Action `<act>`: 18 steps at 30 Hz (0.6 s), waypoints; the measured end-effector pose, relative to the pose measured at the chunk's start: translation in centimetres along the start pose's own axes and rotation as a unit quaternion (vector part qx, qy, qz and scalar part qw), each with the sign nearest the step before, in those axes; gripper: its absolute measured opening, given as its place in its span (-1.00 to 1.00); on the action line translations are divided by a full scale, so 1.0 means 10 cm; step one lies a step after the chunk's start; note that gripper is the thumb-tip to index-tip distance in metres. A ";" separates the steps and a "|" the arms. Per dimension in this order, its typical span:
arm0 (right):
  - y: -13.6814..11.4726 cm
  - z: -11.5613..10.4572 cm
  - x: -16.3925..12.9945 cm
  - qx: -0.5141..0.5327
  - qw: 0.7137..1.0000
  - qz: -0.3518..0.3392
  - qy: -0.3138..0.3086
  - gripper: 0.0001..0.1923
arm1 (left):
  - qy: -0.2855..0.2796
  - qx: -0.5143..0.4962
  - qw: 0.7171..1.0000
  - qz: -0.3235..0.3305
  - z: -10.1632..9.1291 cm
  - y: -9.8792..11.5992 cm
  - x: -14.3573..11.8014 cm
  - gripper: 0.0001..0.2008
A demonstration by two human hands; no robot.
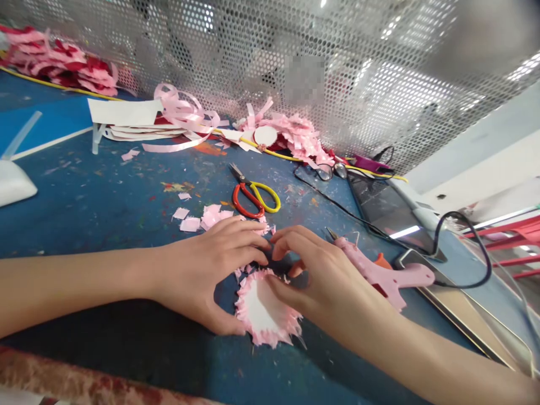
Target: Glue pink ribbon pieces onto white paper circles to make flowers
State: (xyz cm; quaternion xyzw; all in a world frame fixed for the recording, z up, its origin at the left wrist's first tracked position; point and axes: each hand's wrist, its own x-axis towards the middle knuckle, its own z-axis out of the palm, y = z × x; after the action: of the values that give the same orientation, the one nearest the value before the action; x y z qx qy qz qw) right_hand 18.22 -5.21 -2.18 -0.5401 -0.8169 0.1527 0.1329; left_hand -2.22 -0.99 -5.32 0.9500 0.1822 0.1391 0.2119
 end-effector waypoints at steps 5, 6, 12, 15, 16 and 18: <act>0.00 0.02 -0.04 -0.036 0.996 -0.077 0.010 -0.88 | 0.000 0.001 1.000 -0.009 0.01 -0.02 0.01 -0.28; 0.01 0.02 -0.04 -0.044 0.996 -0.082 0.011 -0.88 | -0.001 0.002 1.000 -0.009 0.01 -0.02 0.00 -0.29; 0.07 -0.08 0.02 0.052 0.998 -0.020 0.002 -0.83 | -0.010 -0.002 1.000 -0.011 0.00 -0.02 0.00 -0.32; 0.11 -0.12 0.04 0.117 0.992 0.040 -0.021 -0.85 | -0.011 -0.001 1.000 -0.012 -0.01 -0.02 0.01 -0.34; 0.12 -0.13 0.04 0.132 0.989 0.057 -0.028 -0.84 | -0.009 -0.001 1.000 -0.011 0.00 -0.02 0.01 -0.34; 0.14 -0.14 0.03 0.147 0.984 0.087 -0.040 -0.83 | -0.006 0.002 1.000 -0.009 0.00 -0.01 0.01 -0.34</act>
State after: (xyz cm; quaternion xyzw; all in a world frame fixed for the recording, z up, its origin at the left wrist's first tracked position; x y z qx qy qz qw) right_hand 19.81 -4.22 -1.43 -0.5773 -0.7399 0.3039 0.1638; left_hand -2.16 -0.86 -5.38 0.9495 0.1898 0.1315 0.2123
